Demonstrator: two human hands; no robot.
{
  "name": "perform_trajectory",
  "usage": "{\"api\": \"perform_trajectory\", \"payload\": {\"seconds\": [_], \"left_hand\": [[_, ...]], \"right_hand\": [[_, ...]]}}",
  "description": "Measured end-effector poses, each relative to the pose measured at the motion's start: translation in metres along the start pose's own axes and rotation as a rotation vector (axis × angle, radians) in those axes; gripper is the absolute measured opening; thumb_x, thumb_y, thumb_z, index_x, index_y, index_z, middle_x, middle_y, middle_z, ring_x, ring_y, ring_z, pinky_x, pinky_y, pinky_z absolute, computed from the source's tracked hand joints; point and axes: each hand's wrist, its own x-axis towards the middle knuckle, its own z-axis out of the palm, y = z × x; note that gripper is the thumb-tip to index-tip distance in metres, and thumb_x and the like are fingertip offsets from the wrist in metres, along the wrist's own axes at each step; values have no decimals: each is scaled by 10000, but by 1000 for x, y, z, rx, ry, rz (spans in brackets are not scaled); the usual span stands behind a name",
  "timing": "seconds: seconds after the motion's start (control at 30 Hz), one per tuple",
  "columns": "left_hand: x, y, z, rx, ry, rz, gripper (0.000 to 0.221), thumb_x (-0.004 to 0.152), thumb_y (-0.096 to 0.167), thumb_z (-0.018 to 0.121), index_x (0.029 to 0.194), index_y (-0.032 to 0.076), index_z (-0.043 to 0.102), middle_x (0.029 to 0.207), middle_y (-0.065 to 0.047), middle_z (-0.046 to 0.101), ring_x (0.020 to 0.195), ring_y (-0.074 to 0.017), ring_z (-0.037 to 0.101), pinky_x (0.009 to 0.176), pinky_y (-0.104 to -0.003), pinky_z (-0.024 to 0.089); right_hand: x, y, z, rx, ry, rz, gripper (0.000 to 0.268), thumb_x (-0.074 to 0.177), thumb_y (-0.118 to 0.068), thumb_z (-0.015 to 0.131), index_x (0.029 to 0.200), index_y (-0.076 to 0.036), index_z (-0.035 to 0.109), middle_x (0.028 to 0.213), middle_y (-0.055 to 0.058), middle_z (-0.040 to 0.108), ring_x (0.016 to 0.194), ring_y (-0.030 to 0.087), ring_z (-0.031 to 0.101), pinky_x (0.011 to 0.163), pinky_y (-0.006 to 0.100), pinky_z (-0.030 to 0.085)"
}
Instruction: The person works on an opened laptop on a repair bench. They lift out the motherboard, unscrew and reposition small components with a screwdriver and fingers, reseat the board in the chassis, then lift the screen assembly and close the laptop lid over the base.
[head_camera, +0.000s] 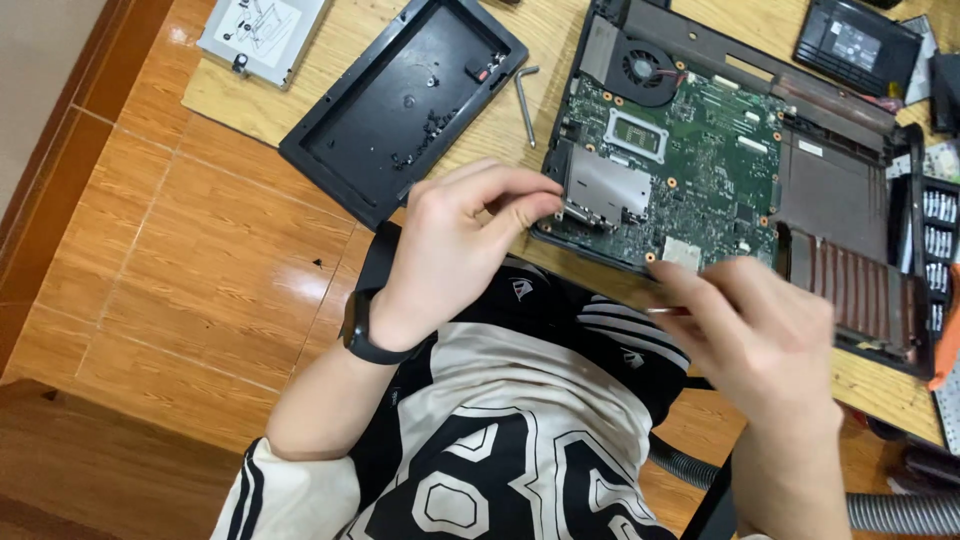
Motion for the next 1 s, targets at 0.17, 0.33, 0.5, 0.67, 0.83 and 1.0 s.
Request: {"api": "perform_trajectory", "payload": {"seconds": [0.17,0.33,0.5,0.67,0.83,1.0], "left_hand": [[14,11,3,-124,3,-84,136,967,121,760,1068,34,783,920,-51,784,755,-91,707,667,-227,543],[26,22,9,-234,-7,-154,161,977,148,757,1083,32,794,881,-30,787,705,-51,700,630,-194,567],[31,26,17,-357,-18,-220,181,973,150,758,1080,8,795,845,-34,769,670,-55,683,603,-192,556],[34,30,19,-334,2,-205,188,977,164,759,1076,9,795,847,-30,771,661,-50,677,586,-194,552],[35,35,20,-387,-29,-239,197,981,179,753,1068,9,802,822,-31,768,668,-47,691,595,-197,569],[35,37,21,-400,-48,-200,190,993,177,748,1083,17,799,838,-29,775,680,-50,699,606,-200,575]], "right_hand": [[5,9,-22,-159,113,-9,276,831,-249,950,1001,-94,795,756,24,557,599,164,539,537,331,419],[-6,20,-27,-99,155,66,267,893,-160,922,1085,-36,784,782,48,565,594,123,552,502,272,416],[-34,7,-20,-63,248,226,179,1012,-101,872,1107,5,764,838,75,572,649,122,552,554,233,394],[-71,8,6,539,534,608,307,1193,-258,691,1061,16,732,858,46,679,601,87,474,562,193,308],[-61,24,19,1271,357,792,659,1133,-548,471,1151,61,725,552,15,515,442,63,348,470,263,265],[-55,32,3,1292,371,875,742,1080,-675,418,1316,6,594,796,90,644,378,66,257,383,248,215]]}}
